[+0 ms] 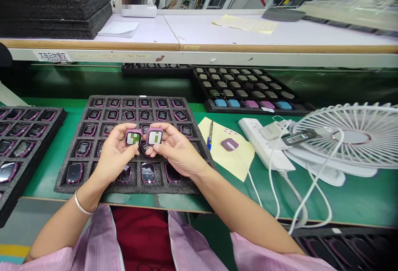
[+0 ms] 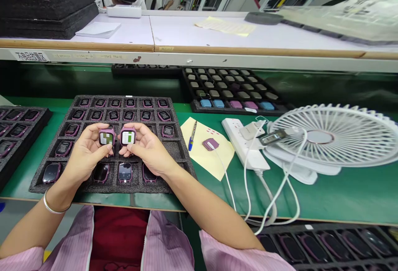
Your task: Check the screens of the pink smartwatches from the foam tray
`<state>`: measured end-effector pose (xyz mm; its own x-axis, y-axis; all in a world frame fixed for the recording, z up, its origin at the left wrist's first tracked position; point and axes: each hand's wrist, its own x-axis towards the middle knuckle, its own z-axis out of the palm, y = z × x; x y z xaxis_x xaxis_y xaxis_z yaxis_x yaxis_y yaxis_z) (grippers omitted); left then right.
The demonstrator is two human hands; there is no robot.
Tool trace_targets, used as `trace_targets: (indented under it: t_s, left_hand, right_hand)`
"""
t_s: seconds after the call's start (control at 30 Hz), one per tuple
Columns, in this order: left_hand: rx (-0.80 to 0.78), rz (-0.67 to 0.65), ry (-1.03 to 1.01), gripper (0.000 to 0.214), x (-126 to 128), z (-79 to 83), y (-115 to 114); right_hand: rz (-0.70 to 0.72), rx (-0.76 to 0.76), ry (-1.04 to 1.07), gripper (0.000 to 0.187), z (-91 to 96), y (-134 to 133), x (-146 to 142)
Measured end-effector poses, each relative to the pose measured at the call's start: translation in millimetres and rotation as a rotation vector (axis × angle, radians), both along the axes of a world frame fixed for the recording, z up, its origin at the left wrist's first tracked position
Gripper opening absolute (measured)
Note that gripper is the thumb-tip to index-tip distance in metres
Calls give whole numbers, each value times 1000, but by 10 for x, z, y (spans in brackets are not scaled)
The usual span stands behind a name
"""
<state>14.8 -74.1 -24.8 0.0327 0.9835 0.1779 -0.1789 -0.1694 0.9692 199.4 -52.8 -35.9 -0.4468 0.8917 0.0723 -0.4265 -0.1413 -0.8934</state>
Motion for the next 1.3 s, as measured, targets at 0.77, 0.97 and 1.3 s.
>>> trace_targets:
  t_s: [0.77, 0.97, 1.3]
  left_hand:
    - [-27, 52, 71, 31, -5, 48, -27]
    - [-25, 0, 30, 41, 16, 38, -29]
    - [-63, -16, 23, 30, 6, 41, -42]
  right_hand:
    - [-57, -5, -66, 41, 21, 8, 9]
    - [-75, -6, -54, 47, 27, 7, -4]
    - [-106, -2, -96, 36, 44, 19, 6]
